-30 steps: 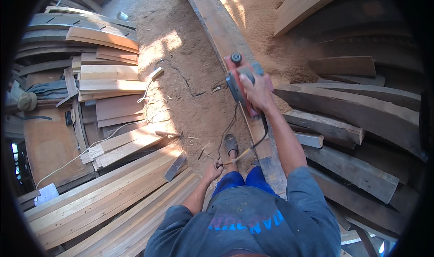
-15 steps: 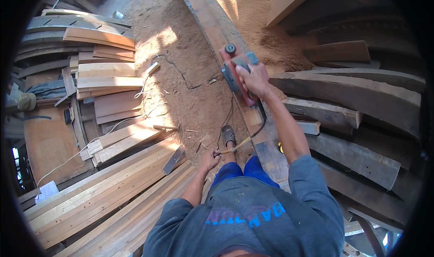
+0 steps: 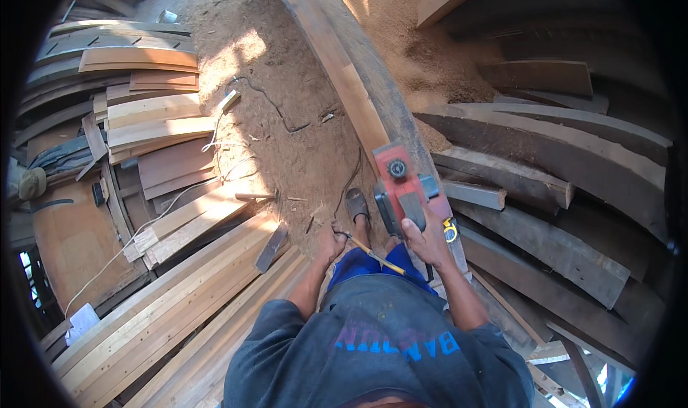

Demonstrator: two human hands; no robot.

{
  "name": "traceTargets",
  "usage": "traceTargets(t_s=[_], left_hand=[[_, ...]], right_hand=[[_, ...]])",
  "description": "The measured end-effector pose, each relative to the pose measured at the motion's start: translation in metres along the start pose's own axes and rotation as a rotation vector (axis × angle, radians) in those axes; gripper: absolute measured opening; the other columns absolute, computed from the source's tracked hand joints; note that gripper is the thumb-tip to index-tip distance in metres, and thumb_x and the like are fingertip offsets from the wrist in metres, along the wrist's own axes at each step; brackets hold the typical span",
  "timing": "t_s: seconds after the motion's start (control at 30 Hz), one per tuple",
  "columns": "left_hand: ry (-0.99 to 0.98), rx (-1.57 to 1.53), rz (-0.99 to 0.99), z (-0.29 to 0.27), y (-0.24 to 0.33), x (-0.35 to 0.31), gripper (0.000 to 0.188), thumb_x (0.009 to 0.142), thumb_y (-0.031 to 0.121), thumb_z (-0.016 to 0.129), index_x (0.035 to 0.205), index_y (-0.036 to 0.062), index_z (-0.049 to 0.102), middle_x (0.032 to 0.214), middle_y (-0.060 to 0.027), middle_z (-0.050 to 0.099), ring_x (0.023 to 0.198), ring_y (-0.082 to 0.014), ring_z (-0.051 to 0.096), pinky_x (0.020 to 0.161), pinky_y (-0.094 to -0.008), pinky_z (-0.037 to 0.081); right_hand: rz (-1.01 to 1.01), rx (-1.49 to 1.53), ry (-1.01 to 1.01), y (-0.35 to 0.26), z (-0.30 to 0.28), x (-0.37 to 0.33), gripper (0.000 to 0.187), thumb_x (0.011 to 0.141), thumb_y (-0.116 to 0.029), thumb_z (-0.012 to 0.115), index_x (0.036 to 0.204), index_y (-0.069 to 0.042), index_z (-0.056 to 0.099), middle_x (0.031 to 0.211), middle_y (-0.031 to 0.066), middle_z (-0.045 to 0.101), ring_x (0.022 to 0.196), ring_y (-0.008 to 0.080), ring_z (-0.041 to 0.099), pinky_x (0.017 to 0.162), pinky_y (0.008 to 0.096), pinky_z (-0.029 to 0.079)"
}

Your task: The person uses a try square to check for levelness and squareness, measures dimensions with a tape measure, and smooths the surface of a long wooden beam with an electric hand planer.

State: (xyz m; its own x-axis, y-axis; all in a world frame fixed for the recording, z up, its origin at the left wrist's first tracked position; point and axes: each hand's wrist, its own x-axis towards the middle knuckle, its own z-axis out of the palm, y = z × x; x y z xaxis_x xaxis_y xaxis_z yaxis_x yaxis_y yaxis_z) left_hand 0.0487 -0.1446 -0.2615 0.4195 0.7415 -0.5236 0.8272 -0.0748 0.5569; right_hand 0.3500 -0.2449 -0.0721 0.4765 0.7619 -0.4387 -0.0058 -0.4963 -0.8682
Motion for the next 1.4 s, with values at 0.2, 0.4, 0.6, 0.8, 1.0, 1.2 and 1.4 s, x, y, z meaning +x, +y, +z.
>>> traceTargets(t_s=[0.2,0.4,0.6,0.8,1.0,1.2,1.4], left_hand=[[0.458,-0.609,-0.439,0.013,0.018,0.088,0.052,0.097,0.046,0.061,0.126,0.0048,0.052,0.104,-0.0157,0.063,0.088,-0.028,0.063,0.081,-0.0392,0.052],[0.105,-0.89,-0.179,0.042,0.151,0.117,0.052,0.108,0.047,0.034,0.126,0.0026,0.052,0.112,-0.0161,0.063,0.098,-0.0289,0.062,0.09,-0.0408,0.048],[0.427,-0.576,0.075,0.028,0.227,0.117,0.06,0.108,0.041,0.031,0.146,-0.0052,0.039,0.132,-0.0306,0.056,0.12,-0.0472,0.054,0.106,-0.0517,0.038],[0.296,-0.54,-0.002,0.016,0.232,0.116,0.063,0.108,0.04,0.032,0.152,-0.0053,0.033,0.136,-0.0359,0.053,0.122,-0.051,0.055,0.107,-0.0518,0.039],[0.313,-0.671,-0.112,0.025,0.22,0.121,0.067,0.108,0.044,0.03,0.151,-0.0064,0.033,0.137,-0.034,0.054,0.121,-0.0486,0.055,0.104,-0.0518,0.041],[0.132,-1.599,-0.487,0.02,0.171,0.114,0.082,0.103,0.065,0.02,0.159,0.0053,0.018,0.128,-0.0251,0.058,0.104,-0.0358,0.06,0.092,-0.0466,0.049],[-0.043,-1.572,-0.9,0.048,0.079,0.039,0.084,0.099,0.075,0.017,0.163,0.0218,0.003,0.126,-0.0241,0.051,0.105,-0.0376,0.057,0.093,-0.0525,0.05]], right_hand=[[-0.098,-0.057,0.001,-0.092,0.026,0.151,0.061,0.095,-0.044,0.062,0.127,0.007,0.056,0.096,0.0307,0.069,0.099,0.0447,0.07,0.085,0.0453,0.053],[-0.302,-0.042,0.033,-0.192,0.059,0.304,0.072,0.095,-0.048,0.059,0.143,0.003,0.047,0.102,0.0302,0.07,0.102,0.0433,0.069,0.088,0.0435,0.052],[-0.356,-0.198,0.186,-0.239,0.057,0.425,0.056,0.094,-0.057,0.059,0.082,-0.003,0.069,0.061,0.0085,0.062,0.058,0.0187,0.063,0.057,0.035,0.051],[-0.253,-0.067,-0.004,-0.243,0.053,0.42,0.062,0.093,-0.063,0.059,0.076,-0.003,0.067,0.06,0.0076,0.063,0.052,0.0171,0.061,0.052,0.0355,0.049],[-0.236,-0.136,0.004,-0.193,0.034,0.33,0.058,0.092,-0.06,0.06,0.082,-0.004,0.069,0.061,0.007,0.065,0.057,0.0174,0.065,0.058,0.0332,0.052],[-0.293,-0.202,-0.063,-0.064,-0.003,0.146,0.05,0.095,-0.039,0.06,0.127,-0.001,0.062,0.103,0.0224,0.068,0.094,0.0327,0.067,0.086,0.0408,0.051],[-0.205,-0.143,-0.034,0.028,-0.035,-0.064,0.075,0.09,-0.032,0.068,0.152,-0.003,0.038,0.12,0.0311,0.064,0.114,0.0472,0.063,0.097,0.0468,0.049]])
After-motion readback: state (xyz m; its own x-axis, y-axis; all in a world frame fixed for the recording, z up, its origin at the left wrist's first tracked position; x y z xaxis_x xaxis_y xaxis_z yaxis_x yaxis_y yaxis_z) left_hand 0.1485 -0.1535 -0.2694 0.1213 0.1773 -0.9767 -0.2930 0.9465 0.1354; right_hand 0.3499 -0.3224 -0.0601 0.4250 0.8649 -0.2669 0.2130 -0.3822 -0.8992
